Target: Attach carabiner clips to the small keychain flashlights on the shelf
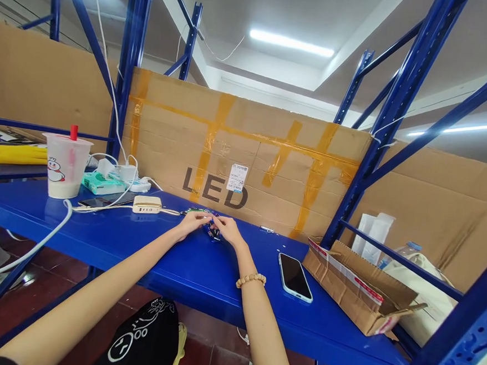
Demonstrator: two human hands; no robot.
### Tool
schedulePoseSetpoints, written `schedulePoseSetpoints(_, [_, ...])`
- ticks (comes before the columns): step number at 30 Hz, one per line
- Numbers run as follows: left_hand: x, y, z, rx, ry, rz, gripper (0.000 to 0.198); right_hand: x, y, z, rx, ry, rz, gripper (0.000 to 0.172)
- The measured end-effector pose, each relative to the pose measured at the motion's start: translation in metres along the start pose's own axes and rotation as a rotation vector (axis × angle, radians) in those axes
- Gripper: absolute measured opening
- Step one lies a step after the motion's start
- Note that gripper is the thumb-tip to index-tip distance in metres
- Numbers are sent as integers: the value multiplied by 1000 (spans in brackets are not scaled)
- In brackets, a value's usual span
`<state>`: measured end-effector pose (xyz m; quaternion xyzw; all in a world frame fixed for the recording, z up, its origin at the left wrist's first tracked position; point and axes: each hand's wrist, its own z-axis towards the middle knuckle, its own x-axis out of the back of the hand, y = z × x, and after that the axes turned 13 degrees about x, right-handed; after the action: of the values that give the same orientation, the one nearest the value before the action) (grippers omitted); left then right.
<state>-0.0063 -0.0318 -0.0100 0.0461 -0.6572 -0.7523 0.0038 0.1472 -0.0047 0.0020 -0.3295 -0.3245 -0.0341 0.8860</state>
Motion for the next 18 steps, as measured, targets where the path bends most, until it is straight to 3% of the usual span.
schedulePoseSetpoints(6, [4, -6, 5, 18, -5, -10, 24, -7, 4, 0, 30, 19, -134, 51])
schedulePoseSetpoints(14, [1, 2, -4, 78, -26, 38, 25, -16, -2, -2, 18, 90, -97, 57])
schedulePoseSetpoints(18, [3, 5, -2, 124, 87, 22, 27, -15, -1, -4, -56, 207, -198, 56])
